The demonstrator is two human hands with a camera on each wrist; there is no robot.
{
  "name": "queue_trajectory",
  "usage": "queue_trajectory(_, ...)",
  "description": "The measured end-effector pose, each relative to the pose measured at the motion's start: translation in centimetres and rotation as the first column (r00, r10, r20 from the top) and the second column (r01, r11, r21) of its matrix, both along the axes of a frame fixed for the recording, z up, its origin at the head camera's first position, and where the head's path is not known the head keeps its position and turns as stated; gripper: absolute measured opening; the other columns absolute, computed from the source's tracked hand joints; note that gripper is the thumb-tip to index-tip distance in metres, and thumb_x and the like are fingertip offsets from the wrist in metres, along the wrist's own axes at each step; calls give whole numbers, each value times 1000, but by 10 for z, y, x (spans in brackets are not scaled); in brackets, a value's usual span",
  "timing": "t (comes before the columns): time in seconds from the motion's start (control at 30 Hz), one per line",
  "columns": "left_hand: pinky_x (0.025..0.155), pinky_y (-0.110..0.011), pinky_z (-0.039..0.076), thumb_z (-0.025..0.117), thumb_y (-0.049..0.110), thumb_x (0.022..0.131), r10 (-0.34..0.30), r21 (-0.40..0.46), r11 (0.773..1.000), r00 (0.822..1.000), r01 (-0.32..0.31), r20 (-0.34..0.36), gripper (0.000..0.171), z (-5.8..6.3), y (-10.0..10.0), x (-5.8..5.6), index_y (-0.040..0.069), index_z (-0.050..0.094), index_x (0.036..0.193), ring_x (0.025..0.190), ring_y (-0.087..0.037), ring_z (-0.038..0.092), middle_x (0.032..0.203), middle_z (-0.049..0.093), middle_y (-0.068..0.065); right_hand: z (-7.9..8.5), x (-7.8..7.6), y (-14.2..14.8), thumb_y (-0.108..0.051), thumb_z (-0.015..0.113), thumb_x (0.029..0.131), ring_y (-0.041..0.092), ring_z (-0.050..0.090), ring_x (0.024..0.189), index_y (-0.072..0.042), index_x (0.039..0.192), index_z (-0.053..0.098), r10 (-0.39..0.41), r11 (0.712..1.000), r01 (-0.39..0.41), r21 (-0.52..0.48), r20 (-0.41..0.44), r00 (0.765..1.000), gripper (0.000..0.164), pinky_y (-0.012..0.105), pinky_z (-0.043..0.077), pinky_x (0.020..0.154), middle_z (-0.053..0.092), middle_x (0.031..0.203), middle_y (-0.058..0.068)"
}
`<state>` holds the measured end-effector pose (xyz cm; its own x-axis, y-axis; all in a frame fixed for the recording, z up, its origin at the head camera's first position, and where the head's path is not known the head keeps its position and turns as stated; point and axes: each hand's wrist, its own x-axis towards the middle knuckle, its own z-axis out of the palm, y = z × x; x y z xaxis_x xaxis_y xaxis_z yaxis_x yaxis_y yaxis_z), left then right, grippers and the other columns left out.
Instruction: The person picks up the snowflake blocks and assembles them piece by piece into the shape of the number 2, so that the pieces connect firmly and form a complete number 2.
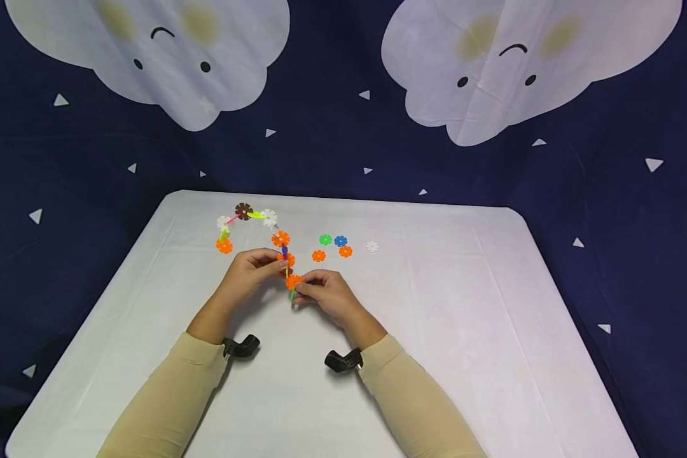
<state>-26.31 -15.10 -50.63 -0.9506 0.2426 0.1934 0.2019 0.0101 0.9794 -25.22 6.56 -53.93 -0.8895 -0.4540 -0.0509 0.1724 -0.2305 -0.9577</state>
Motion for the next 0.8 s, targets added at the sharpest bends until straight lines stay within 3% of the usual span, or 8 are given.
queue_trajectory(0.2,81,-57,59,73,-1,99,-33,-28,999,999,33,11,14,0,1,1,-11,73,108,82,-38,72,101,76,-18,0,0,1,-1,73,98,21,67,66,7,103,73,59,978,-34,206,-112,992,9,28,57,72,73,85,16)
queue_trajectory(0.33,80,-51,60,75,3,99,-56,-63,996,998,58,22,13,1,1,2,-8,74,106,81,-37,71,98,76,-15,2,1,2,-8,76,97,24,63,62,1,100,75,102,954,-44,296,-182,978,10,28,49,67,68,76,21)
queue_trajectory(0.5,76,-45,59,77,9,98,-80,-114,990,997,81,16,13,-1,0,2,-3,76,104,81,-32,71,95,76,-12,3,2,2,-10,77,96,23,58,59,-2,95,75,103,952,-36,305,-206,973,8,29,48,64,65,72,20)
queue_trajectory(0.8,79,-56,60,77,8,98,-84,-101,991,996,86,22,12,-1,-1,2,-2,77,104,79,-31,73,96,76,-13,1,2,1,-9,78,95,21,56,58,-2,95,74,31,950,33,312,-198,980,8,29,47,65,64,69,16)
